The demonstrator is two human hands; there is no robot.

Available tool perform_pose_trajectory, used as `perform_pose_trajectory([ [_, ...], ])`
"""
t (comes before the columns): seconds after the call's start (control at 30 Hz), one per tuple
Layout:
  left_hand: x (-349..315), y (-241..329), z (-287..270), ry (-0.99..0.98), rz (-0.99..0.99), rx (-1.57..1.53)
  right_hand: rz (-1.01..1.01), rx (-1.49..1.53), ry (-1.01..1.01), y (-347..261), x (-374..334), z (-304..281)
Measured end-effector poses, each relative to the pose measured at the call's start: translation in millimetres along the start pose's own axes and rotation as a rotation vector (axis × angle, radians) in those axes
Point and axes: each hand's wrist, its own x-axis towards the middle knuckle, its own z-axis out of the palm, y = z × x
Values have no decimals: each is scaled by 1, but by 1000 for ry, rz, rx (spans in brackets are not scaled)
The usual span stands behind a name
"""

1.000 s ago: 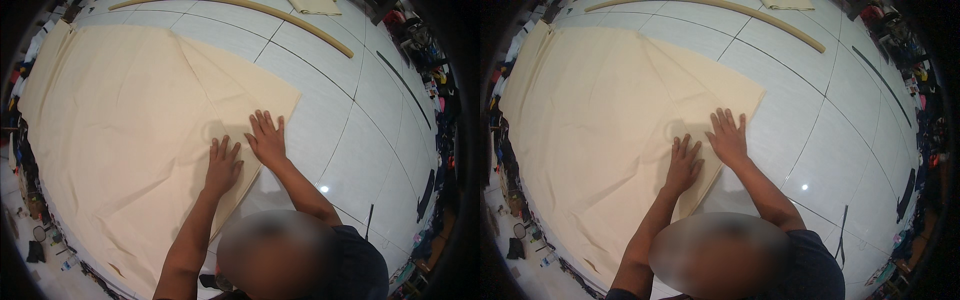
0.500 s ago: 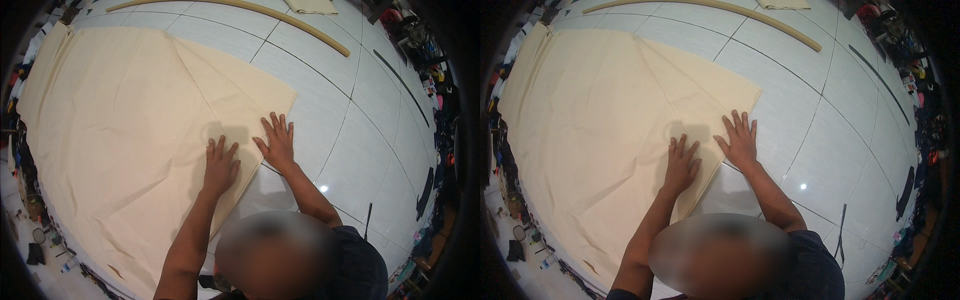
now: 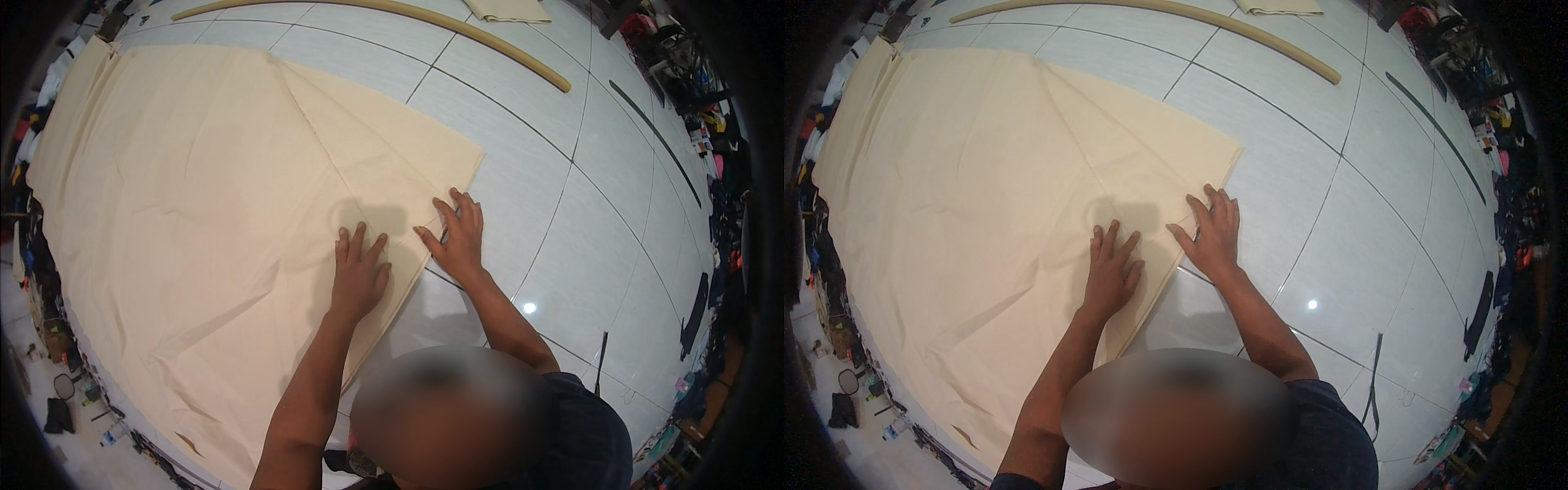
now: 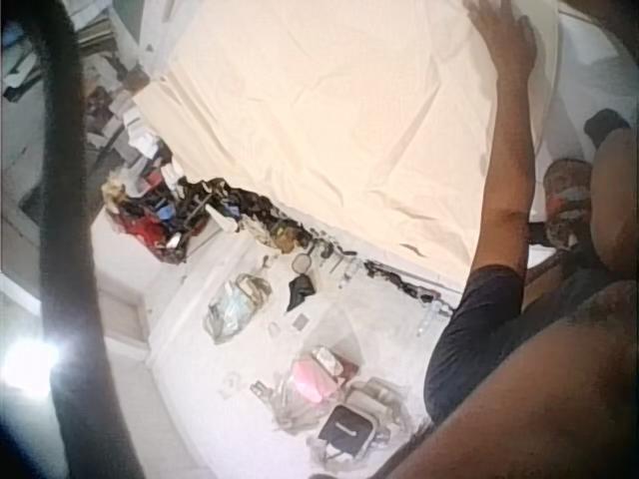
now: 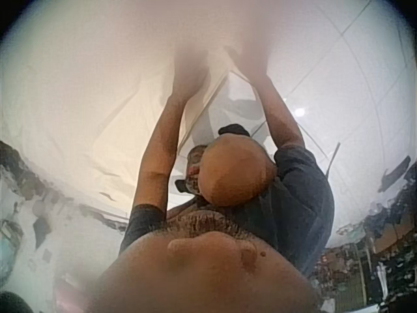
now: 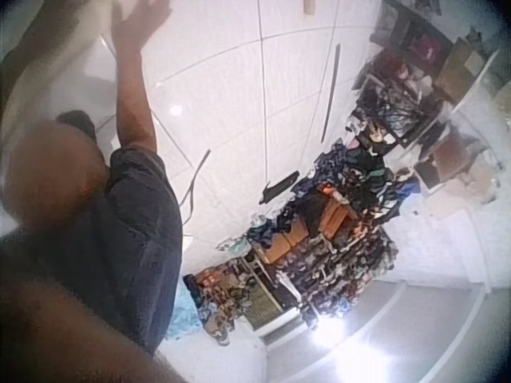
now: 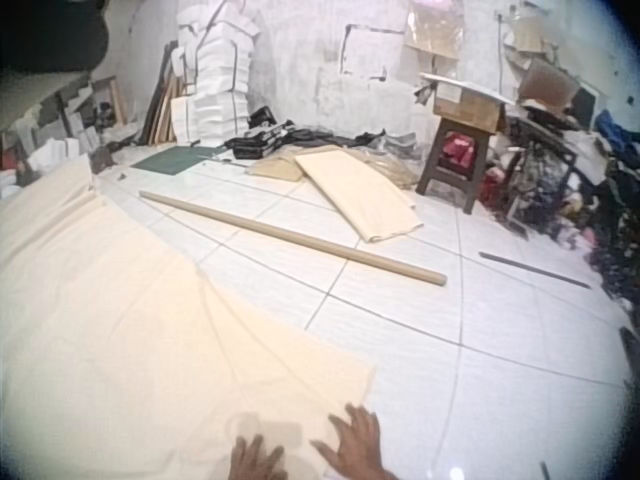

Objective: The person unfolds a large piece of beige fabric on the floor, smooths it out, and then folds it into a smaller rectangular shape. They then place a long wooden dowel on top of the folded fabric.

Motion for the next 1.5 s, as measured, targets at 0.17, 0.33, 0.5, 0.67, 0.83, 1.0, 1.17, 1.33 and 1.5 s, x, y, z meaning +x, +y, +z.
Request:
perform_pose_trajectory([
  [0.17,-1,0,0,4,0,-10,6,-4,11,1,0,0],
  [0.33,0,0,-1,5,-1,-21,4,-3,48,4,3,2],
  [0.5,0,2,-7,23,3,-95,-14,-76,78,6,9,-3],
  [0.67,-14,-13,-17,276,-31,-297,-111,-77,52,3,13,-15],
  [0.83,-47,-47,-41,522,3,-283,-111,-43,114,4,19,-4],
  [1.0,-118,-96,-96,475,-97,-209,148,52,161,22,33,13],
  [1.17,-216,-128,-156,344,-221,10,517,98,72,22,61,-2],
  [1.33,-283,-122,-195,256,-368,105,624,91,120,78,71,-16],
  [1.5,-402,-119,-206,244,-697,91,608,165,61,50,76,-4],
])
